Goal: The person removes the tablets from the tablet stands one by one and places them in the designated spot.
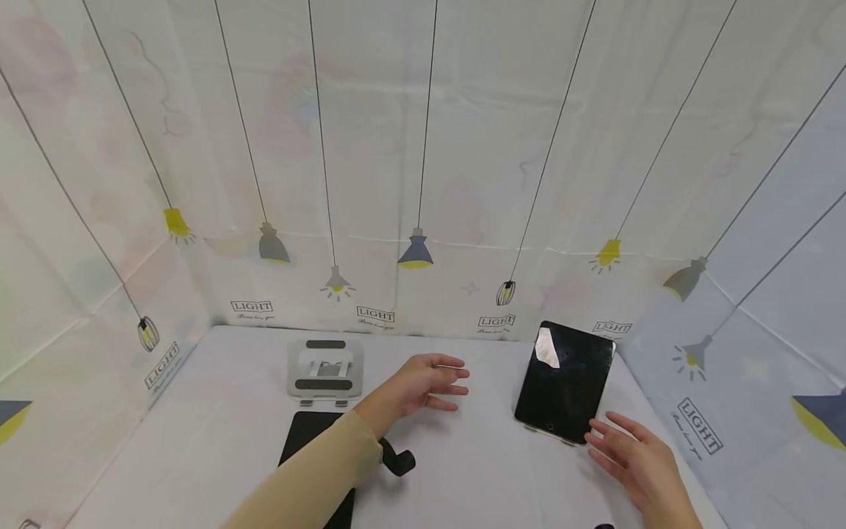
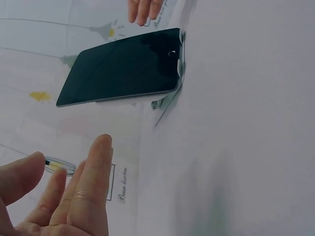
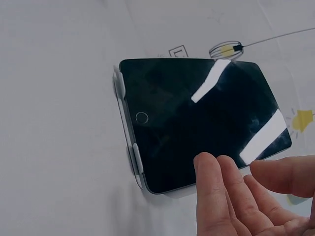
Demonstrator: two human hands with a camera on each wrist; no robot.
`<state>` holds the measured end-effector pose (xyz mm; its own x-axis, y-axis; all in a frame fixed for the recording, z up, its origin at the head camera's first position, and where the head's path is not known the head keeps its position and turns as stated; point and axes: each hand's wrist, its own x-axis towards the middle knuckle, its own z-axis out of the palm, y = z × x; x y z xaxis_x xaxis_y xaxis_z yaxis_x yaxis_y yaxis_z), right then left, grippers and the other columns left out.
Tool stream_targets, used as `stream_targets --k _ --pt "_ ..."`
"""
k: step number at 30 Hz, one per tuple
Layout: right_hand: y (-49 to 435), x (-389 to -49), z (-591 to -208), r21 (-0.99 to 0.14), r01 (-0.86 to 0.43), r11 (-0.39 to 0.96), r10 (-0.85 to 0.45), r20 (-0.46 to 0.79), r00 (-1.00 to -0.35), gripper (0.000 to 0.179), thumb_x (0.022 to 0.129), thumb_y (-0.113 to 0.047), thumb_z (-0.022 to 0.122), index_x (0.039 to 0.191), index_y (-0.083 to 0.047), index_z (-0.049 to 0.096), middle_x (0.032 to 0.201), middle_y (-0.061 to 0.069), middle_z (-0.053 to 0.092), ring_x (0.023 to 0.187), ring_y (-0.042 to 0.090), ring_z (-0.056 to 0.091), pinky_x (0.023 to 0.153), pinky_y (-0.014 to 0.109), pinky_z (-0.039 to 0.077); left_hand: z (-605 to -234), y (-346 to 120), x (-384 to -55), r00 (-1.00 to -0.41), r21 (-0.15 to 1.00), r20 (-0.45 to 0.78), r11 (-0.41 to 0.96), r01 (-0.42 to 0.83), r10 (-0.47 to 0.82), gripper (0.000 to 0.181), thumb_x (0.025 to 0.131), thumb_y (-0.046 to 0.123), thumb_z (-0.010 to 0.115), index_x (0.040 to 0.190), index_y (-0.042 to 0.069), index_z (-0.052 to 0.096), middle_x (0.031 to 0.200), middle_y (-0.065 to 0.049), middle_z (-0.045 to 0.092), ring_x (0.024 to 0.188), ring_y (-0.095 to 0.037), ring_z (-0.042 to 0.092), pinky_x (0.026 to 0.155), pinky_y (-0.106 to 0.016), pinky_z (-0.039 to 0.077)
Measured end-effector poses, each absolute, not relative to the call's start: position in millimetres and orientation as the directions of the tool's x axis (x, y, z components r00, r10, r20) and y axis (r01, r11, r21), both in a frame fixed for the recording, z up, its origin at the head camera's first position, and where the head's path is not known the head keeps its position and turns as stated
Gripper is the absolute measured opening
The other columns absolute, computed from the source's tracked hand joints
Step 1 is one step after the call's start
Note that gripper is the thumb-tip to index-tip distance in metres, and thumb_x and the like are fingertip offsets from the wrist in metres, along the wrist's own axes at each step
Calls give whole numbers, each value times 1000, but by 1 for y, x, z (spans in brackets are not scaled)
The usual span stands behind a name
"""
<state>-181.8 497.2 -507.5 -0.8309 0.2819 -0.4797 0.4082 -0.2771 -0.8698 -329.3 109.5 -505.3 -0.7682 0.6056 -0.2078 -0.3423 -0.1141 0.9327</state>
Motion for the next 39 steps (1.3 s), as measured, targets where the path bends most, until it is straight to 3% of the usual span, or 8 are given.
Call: stream_targets --k 4,9,13,17,28,34,39 --pt "504 -182 -506 -874 395 -284 303 -472 -828 58 111 -18 61 160 -36 35 96 -25 71 99 10 79 102 40 64 -501 116 -331 -768 934 -205 -112 -338 607 32 102 7 69 133 13 72 131 -4 77 120 -32 77 87 -49 68" --pt "512 -183 -506 -881 383 -277 309 -460 -833 64 110 -18 62 164 -36 31 97 -25 70 100 10 79 107 42 61 -502 125 -333 -775 940 -204 -101 -326 598 33 100 4 70 132 13 73 135 -9 75 118 -30 77 87 -49 68" --pt "519 -183 -507 -873 386 -297 326 -473 -819 50 109 -18 64 147 -44 43 96 -25 71 100 11 79 109 42 60 -504 131 -334 -776 939 -224 -83 -334 590 34 98 1 72 130 13 74 138 -14 74 115 -27 78 87 -47 68" --pt "526 -186 -507 -872 379 -310 329 -473 -818 49 110 -20 64 146 -45 43 94 -25 73 98 9 79 104 39 63 -503 137 -336 -787 940 -218 -91 -328 578 35 96 1 75 128 14 75 136 -13 75 114 -26 78 88 -45 68" --pt "543 -194 -498 -910 325 -257 301 -395 -868 41 109 -18 65 135 -42 45 97 -26 75 95 8 79 91 36 67 -487 147 -343 -789 966 -157 -73 -247 594 36 99 4 74 134 15 72 138 -10 75 119 -24 77 96 -42 66" --pt "546 -198 -493 -946 279 -167 299 -318 -900 37 109 -22 65 137 -39 46 100 -28 74 95 4 79 86 32 68 -480 156 -346 -768 973 -125 -75 -220 628 41 100 4 74 139 15 69 141 -12 73 124 -29 75 97 -45 66" --pt "548 -200 -489 -969 229 -97 254 -247 -935 39 110 -21 64 142 -34 45 106 -28 74 98 4 79 85 30 68 -480 169 -352 -759 978 -129 -46 -204 638 41 99 4 75 137 18 71 138 -11 75 119 -25 77 94 -44 67"
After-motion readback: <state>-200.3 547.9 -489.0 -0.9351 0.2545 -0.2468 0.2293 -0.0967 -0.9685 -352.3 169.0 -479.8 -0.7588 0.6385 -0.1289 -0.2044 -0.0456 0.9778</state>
